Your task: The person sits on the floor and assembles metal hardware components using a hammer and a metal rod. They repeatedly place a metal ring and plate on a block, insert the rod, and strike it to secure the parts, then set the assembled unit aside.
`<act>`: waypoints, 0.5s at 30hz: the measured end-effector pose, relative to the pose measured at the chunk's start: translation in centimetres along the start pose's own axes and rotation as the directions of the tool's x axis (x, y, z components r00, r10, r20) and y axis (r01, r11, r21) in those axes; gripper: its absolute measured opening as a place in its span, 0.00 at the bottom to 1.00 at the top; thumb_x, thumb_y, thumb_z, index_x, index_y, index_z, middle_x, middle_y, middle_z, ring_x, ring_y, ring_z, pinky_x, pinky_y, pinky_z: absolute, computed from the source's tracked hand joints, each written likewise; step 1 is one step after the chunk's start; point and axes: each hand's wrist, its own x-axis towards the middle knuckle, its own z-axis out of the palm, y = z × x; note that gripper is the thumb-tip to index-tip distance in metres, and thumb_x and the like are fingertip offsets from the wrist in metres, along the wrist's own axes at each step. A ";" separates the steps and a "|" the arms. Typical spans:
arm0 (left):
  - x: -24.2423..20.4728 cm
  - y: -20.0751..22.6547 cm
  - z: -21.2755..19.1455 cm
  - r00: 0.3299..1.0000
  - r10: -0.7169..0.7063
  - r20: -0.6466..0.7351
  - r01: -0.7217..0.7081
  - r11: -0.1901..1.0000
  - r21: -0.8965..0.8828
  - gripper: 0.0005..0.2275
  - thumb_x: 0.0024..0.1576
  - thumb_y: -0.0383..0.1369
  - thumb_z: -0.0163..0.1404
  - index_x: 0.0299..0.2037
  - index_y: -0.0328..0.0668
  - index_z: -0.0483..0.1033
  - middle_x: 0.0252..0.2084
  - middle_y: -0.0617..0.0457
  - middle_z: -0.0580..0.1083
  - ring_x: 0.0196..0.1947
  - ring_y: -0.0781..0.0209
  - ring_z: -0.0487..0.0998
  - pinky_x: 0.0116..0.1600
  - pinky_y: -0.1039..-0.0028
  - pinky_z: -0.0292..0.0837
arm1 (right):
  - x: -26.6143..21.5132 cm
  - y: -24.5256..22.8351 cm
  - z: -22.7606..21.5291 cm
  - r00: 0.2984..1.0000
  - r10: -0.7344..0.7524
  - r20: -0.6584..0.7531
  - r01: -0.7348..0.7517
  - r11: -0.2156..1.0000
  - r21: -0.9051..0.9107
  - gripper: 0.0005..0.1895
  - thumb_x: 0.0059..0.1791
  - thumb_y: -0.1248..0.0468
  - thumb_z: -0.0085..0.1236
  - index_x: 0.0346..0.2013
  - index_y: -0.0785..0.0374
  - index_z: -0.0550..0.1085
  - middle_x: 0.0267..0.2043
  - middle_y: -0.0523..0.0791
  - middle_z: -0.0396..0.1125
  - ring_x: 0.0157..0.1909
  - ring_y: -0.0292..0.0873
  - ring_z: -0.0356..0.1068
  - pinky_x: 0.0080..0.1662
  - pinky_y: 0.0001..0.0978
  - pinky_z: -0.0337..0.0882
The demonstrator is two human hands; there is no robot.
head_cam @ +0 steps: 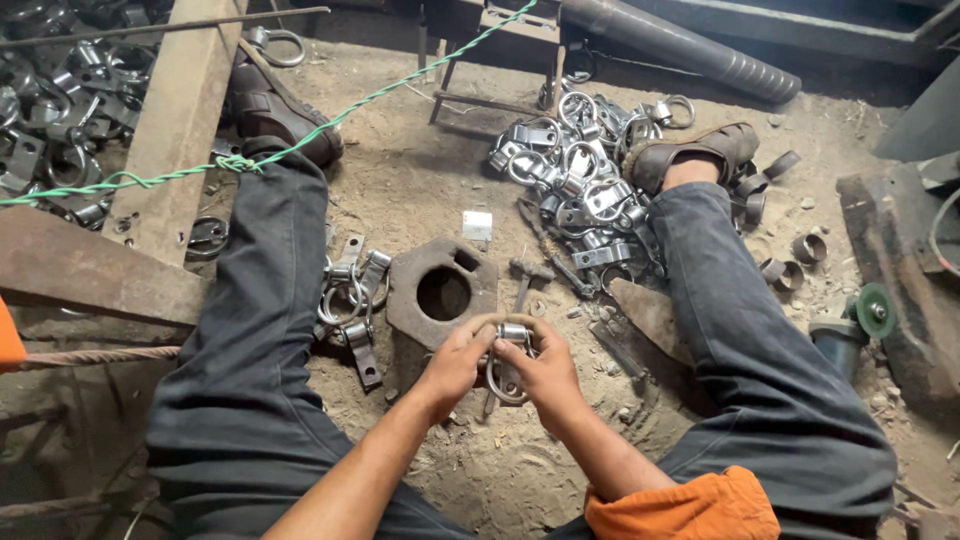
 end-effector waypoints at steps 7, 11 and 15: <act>0.6 -0.4 -0.1 0.994 -0.063 -0.090 0.068 0.996 0.050 0.11 0.63 0.33 0.49 0.52 0.37 0.71 0.38 0.49 0.80 0.31 0.61 0.81 0.35 0.70 0.81 | 0.9 -0.2 -1.8 0.983 0.181 0.023 -0.182 0.979 0.087 0.18 0.47 0.72 0.62 0.51 0.67 0.74 0.40 0.46 0.75 0.37 0.37 0.76 0.39 0.29 0.78; 0.0 0.2 0.4 0.984 0.058 -0.170 0.011 0.925 0.380 0.11 0.62 0.36 0.49 0.49 0.39 0.73 0.34 0.48 0.80 0.30 0.60 0.83 0.34 0.68 0.82 | 1.4 -0.3 -2.4 0.982 0.180 0.051 -0.183 0.980 0.073 0.19 0.46 0.73 0.63 0.52 0.66 0.75 0.39 0.46 0.75 0.34 0.36 0.74 0.34 0.28 0.74; -0.2 -0.1 1.0 0.953 0.257 -0.159 -0.052 0.658 0.751 0.12 0.64 0.41 0.43 0.47 0.43 0.71 0.32 0.43 0.80 0.35 0.49 0.82 0.42 0.57 0.75 | 2.0 -0.2 -3.0 0.975 0.220 0.032 -0.221 0.975 0.028 0.19 0.45 0.73 0.65 0.51 0.66 0.76 0.38 0.46 0.75 0.33 0.36 0.74 0.33 0.27 0.74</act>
